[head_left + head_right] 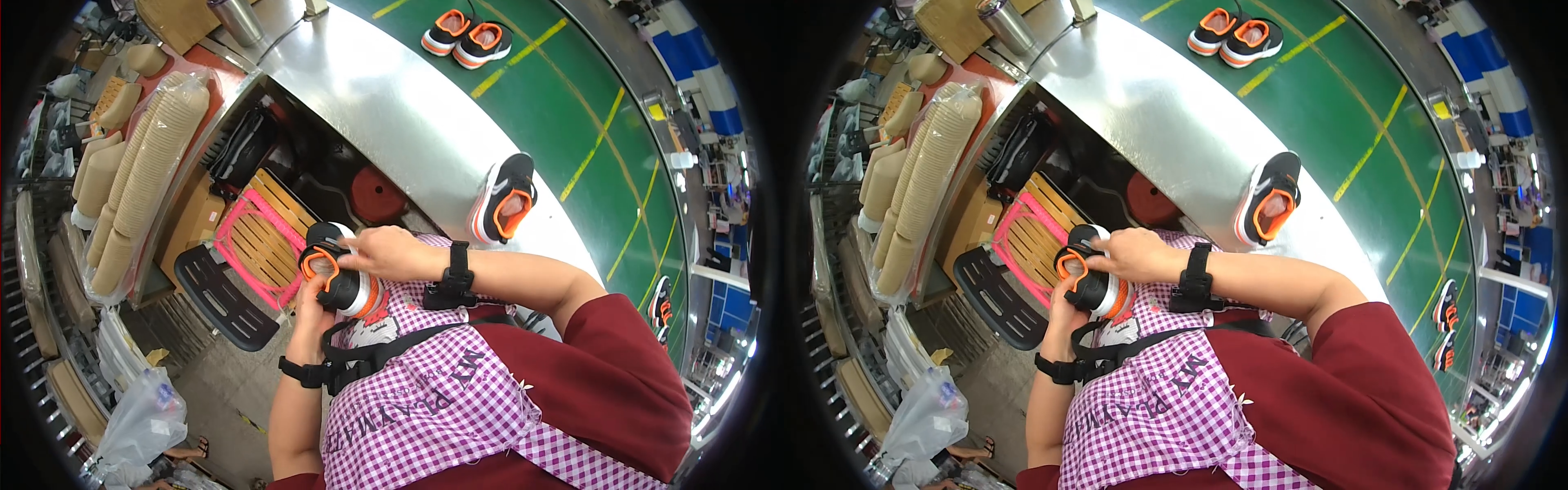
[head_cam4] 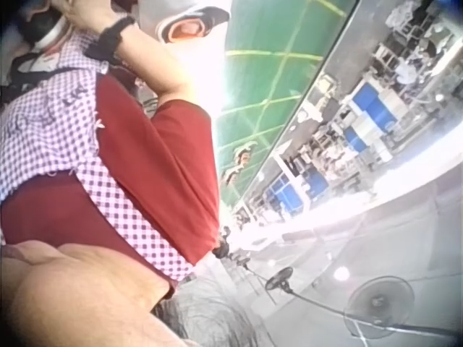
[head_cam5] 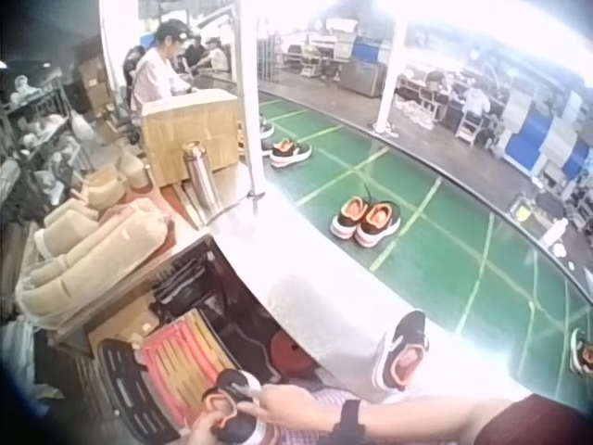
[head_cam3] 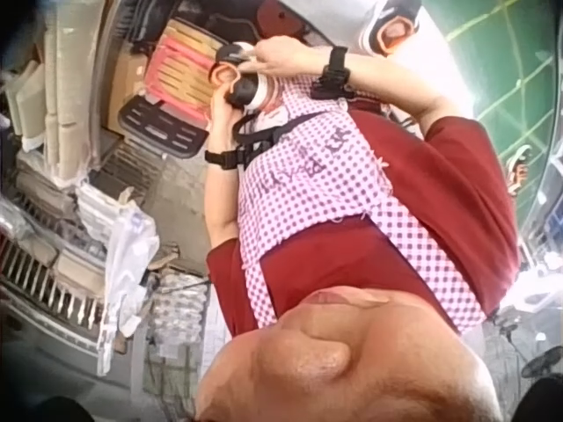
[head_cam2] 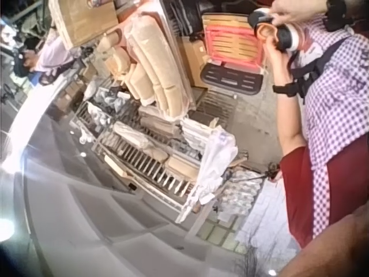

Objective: Checking and adjusting shoe components on an assembly line.

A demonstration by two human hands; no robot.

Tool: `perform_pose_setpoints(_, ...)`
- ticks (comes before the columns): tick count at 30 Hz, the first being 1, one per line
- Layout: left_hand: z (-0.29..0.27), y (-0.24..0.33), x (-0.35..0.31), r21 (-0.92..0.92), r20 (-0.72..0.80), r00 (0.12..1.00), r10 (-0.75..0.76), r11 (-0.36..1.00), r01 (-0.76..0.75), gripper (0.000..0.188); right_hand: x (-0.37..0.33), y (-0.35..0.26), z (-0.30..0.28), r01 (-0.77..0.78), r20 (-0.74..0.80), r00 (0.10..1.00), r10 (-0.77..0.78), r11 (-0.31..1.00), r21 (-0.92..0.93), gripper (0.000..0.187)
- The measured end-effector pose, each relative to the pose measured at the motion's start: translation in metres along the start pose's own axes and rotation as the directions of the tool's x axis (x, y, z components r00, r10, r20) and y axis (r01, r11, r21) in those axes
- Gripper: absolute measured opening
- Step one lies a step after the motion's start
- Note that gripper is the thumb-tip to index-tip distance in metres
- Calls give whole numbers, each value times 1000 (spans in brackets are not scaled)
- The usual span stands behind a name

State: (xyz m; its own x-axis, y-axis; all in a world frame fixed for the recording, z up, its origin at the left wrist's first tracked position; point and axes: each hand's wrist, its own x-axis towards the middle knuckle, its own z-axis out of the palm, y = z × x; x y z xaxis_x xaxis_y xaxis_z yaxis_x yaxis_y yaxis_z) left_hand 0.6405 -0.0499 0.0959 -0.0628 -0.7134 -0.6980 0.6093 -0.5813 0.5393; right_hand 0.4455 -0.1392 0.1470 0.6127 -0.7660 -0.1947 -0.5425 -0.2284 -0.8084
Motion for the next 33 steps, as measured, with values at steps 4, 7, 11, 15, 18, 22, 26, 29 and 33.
perform_pose_setpoints(4,-11,-15,0,25,114,990,-85,996,83,29,-17,5,14,83,119,990,-74,994,-70,38)
perform_pose_setpoints(7,20,-20,-7,26,14,999,-49,999,48,35,-38,6,17,32,92,995,-28,999,-43,35)
perform_pose_setpoints(11,48,-20,-14,286,135,990,43,955,-81,67,-73,-4,18,-97,-30,995,95,993,-72,41)
perform_pose_setpoints(15,82,-23,-27,387,263,961,81,904,-182,66,-114,-26,18,-329,-251,872,420,883,335,42)
perform_pose_setpoints(18,96,-34,-27,522,268,958,102,820,-233,72,-134,-17,31,-258,-451,837,310,950,173,53)
perform_pose_setpoints(22,100,-40,-27,724,445,883,150,520,-453,79,-154,-15,22,-183,-539,823,182,982,52,49)
perform_pose_setpoints(26,136,-49,-52,753,629,737,250,40,-656,80,-182,-1,29,-184,-621,753,216,976,116,29)
perform_pose_setpoints(29,173,-59,-70,681,732,644,223,-277,-678,78,-207,0,20,-224,-604,720,343,938,266,23)
perform_pose_setpoints(33,196,-100,-61,630,767,625,147,13,-776,80,-245,25,7,-266,-689,595,414,910,317,22)
